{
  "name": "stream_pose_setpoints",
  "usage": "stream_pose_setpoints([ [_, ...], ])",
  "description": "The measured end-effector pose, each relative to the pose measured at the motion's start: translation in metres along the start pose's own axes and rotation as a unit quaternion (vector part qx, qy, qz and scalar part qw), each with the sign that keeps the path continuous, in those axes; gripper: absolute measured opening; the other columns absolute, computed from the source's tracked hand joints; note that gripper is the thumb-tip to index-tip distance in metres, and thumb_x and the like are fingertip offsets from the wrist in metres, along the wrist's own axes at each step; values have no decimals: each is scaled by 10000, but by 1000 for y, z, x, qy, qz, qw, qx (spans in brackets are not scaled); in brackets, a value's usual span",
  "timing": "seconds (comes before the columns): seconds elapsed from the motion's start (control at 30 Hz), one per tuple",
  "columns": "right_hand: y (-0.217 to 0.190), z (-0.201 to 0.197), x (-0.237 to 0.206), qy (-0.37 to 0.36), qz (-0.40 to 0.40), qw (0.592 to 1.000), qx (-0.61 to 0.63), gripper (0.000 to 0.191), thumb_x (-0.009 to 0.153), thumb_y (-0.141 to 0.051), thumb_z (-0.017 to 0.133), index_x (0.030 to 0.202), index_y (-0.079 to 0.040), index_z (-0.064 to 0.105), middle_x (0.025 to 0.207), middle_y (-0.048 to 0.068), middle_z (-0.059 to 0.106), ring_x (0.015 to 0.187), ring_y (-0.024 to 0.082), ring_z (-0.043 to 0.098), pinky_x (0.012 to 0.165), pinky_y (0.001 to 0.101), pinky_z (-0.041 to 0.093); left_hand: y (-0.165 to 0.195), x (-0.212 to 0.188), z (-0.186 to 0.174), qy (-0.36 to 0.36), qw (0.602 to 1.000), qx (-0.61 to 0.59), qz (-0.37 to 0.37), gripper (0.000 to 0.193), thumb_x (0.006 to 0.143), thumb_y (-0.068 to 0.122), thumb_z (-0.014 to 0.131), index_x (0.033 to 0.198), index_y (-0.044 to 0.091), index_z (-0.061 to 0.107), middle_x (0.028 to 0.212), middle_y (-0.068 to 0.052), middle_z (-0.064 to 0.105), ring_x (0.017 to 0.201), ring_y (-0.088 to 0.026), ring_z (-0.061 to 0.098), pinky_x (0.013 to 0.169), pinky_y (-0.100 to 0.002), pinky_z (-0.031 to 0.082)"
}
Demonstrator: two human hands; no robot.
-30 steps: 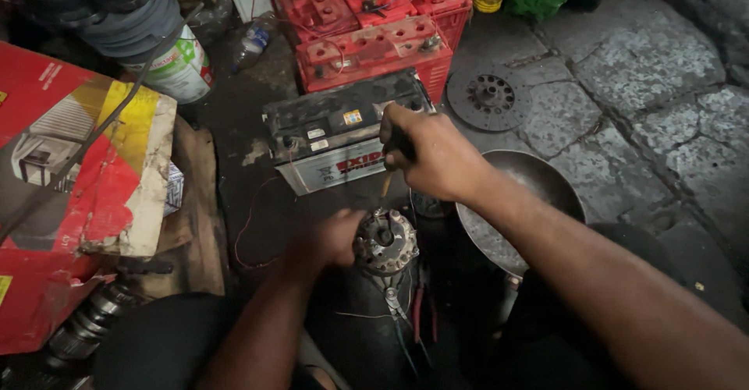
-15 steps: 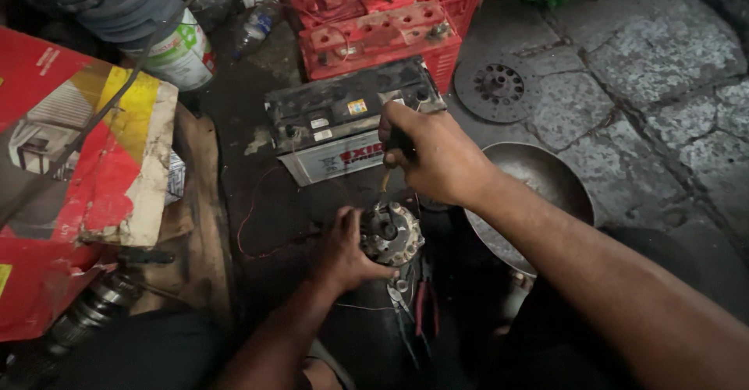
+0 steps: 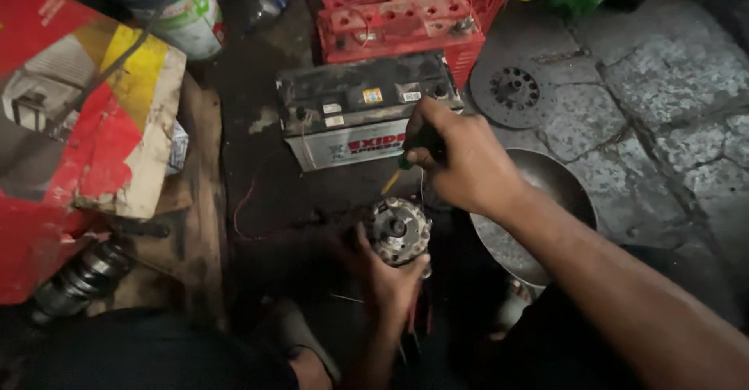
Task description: The person disassembles an alternator, removes the rotor, and then reassembles the unit. They use a screwdriver to tighten screws and connect wires to a battery for testing.
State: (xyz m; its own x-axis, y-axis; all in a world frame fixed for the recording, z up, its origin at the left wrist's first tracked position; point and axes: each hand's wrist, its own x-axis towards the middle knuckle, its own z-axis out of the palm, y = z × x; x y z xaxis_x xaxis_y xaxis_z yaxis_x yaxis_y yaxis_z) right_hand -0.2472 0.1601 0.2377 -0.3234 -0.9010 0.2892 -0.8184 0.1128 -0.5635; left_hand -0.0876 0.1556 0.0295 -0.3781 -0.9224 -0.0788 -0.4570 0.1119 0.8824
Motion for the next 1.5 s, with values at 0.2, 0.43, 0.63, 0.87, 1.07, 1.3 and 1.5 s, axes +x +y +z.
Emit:
stream_pose_setpoints([
  [0.2, -10, -2, -3, -16, -20, 999, -43, 271, 825, -30, 726, 1027, -36, 546, 850, 221, 693, 868, 457, 676, 700, 526, 507, -34, 9, 0, -17, 994, 15, 111, 1319, 557, 242, 993, 1589, 82, 188, 1621, -336, 161, 1503, -489, 201, 1206, -575, 273],
  [0.43, -17, -7, -3, -24, -19, 997, -69, 330, 753, 14, 703, 1038, -13, 540, 824, 249, 682, 876, 464, 668, 705, 541, 501, -25, 14, -9, -70, 984, -117, 114, 1395, 526, 200, 978, 1618, 66, 121, 1642, -272, 241, 1507, -447, 298, 1223, -519, 269],
  [0.63, -20, -19, -10, -36, -24, 996, -78, 364, 737, 2, 715, 1060, -9, 548, 863, 255, 700, 865, 467, 675, 709, 541, 519, -24, 34, -31, -159, 981, -7, 110, 1412, 531, 178, 1016, 1608, 79, 108, 1653, -273, 207, 1513, -443, 223, 1190, -518, 259],
  [0.87, -8, -22, -20, -35, 27, 997, -69, 309, 826, -23, 723, 1077, -32, 544, 897, 222, 719, 899, 435, 695, 722, 512, 542, -40, 10, -2, -65, 991, 1, 115, 1450, 417, 272, 1048, 1541, -20, 180, 1545, -304, 344, 1433, -444, 352, 1179, -495, 306],
  [1.07, -4, -23, -27, -13, 43, 997, -64, 300, 788, 14, 708, 1037, -45, 551, 936, 196, 720, 901, 419, 708, 705, 492, 549, -41, 23, -2, -89, 992, 38, 85, 1306, 465, 290, 1018, 1506, -12, 289, 1449, -265, 469, 1345, -422, 474, 1139, -483, 382],
  [1.3, -5, -26, -31, 2, 50, 996, -73, 378, 782, -7, 726, 1118, -20, 552, 917, 216, 709, 911, 443, 679, 728, 511, 530, -39, 17, -2, -90, 993, 70, 43, 1334, 438, 297, 1029, 1490, -26, 275, 1447, -274, 457, 1336, -444, 461, 1140, -490, 353],
  [1.5, -6, -26, -26, -9, 81, 994, -66, 282, 818, -44, 737, 1030, -36, 551, 861, 205, 706, 910, 430, 693, 709, 502, 536, -55, 8, 2, -18, 975, 123, 183, 995, 695, 144, 880, 1526, -33, 362, 1503, -276, 480, 1407, -431, 455, 1197, -498, 328],
])
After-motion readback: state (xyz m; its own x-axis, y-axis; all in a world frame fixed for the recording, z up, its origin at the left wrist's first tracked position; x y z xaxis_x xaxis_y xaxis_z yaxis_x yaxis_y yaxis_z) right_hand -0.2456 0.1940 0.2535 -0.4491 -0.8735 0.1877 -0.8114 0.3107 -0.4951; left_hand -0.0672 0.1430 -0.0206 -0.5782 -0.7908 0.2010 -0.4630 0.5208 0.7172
